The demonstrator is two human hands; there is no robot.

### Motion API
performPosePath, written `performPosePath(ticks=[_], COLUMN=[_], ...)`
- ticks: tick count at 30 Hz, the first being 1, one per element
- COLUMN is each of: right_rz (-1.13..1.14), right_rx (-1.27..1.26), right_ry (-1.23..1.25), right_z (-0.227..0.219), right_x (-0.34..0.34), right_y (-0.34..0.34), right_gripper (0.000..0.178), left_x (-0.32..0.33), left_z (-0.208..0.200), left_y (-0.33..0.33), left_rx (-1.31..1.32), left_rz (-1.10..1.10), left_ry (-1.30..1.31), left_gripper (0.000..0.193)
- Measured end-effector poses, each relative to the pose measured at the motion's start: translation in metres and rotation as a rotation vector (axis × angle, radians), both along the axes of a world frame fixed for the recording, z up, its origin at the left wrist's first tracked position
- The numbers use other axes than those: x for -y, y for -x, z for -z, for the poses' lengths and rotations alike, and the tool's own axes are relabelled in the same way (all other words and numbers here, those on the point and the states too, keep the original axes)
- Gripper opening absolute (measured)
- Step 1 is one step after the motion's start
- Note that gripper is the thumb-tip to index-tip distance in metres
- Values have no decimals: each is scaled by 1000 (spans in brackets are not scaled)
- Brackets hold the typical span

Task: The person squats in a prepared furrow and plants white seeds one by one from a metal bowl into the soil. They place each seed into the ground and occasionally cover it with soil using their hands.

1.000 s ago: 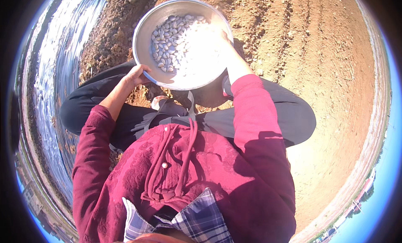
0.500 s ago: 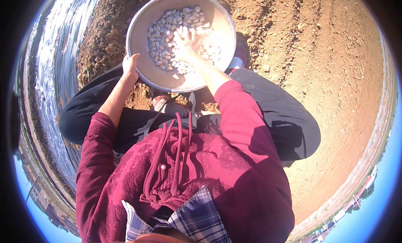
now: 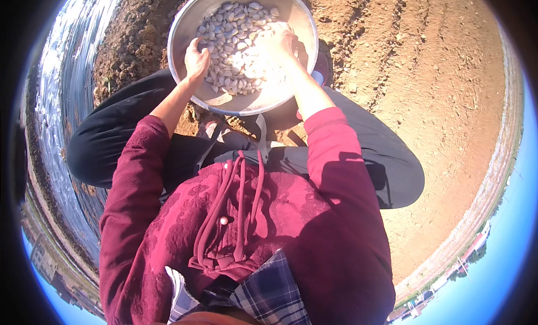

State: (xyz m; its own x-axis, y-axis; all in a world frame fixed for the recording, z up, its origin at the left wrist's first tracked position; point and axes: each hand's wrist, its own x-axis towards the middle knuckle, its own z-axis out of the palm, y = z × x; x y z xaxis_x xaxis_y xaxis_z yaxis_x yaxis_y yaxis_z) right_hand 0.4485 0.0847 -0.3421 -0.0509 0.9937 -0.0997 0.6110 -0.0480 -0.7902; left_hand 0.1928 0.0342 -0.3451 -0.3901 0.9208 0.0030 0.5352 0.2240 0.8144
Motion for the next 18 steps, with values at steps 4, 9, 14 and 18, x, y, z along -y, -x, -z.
performPosePath(ticks=[4,9,14,18], right_rz=[291,461,463,272], right_rx=[-242,-855,-1280,-1519], right_ry=[285,436,639,553], right_z=[16,37,9,43], right_x=[36,67,60,18], right_y=[-28,42,99,68], right_gripper=[28,25,22,20], left_x=[22,30,29,11], left_z=[46,53,59,-23], left_y=[-27,-70,-75,-104], left_rx=[140,594,1091,1216], left_rz=[-298,-427,-334,-262], left_ry=[56,249,265,48], left_gripper=[41,32,24,22])
